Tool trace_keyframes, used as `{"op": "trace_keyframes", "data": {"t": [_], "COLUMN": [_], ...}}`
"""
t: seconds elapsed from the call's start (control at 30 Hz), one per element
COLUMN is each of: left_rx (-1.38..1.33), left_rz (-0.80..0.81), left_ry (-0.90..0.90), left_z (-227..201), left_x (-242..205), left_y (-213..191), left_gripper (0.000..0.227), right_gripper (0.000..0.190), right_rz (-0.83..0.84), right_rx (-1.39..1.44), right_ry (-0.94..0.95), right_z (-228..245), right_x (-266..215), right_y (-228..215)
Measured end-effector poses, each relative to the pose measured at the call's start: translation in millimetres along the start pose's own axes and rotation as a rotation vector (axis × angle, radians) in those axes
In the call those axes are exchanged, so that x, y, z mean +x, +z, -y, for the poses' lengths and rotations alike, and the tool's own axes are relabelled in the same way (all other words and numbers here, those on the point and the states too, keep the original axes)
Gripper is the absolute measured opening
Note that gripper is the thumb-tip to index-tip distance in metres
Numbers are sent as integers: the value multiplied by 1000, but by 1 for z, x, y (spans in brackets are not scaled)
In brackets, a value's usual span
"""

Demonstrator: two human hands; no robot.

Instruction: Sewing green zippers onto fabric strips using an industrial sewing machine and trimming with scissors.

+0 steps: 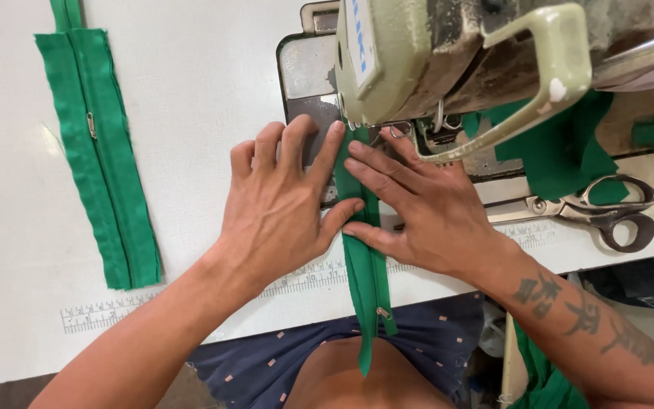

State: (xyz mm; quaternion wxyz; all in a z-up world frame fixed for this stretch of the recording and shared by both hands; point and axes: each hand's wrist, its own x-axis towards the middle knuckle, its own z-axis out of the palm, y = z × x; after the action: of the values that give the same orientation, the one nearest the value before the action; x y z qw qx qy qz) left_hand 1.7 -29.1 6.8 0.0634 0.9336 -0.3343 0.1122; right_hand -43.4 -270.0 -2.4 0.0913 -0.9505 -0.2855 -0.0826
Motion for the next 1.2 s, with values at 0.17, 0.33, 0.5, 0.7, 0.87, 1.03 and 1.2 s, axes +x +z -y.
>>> {"op": "trace_keyframes", "data": {"t": [0.17,0.33,0.5,0.7,0.87,1.03,1.2], "left_rx": [-56,-77,-83,-97,-83,102,31], "left_rz": [-21,-31,-22,-23,-21,-144,-149], "left_ry": [-13,-19,-43,-57,-60,211,233], "left_z": [0,-3,-5,-6,-7,-5,-10], "left_x": [-1,6,7,7,4,1,-6], "left_y": [3,3,3,5,5,-9,8], "left_gripper": [83,84,85,86,87,68,63], "right_gripper": [83,82,84,82,82,94,72], "right_rz": [-16,98,66,83,110,121,69], "right_rx": [40,53,75,76,61,205,426], "right_ry": [11,34,58,61,47,85,280], "right_z": [0,-7,-6,-9,-8,-6,-29], "right_x": [-2,-9,-4,-7,-6,1,21], "right_y": [0,3,0,4,4,-4,-30]}}
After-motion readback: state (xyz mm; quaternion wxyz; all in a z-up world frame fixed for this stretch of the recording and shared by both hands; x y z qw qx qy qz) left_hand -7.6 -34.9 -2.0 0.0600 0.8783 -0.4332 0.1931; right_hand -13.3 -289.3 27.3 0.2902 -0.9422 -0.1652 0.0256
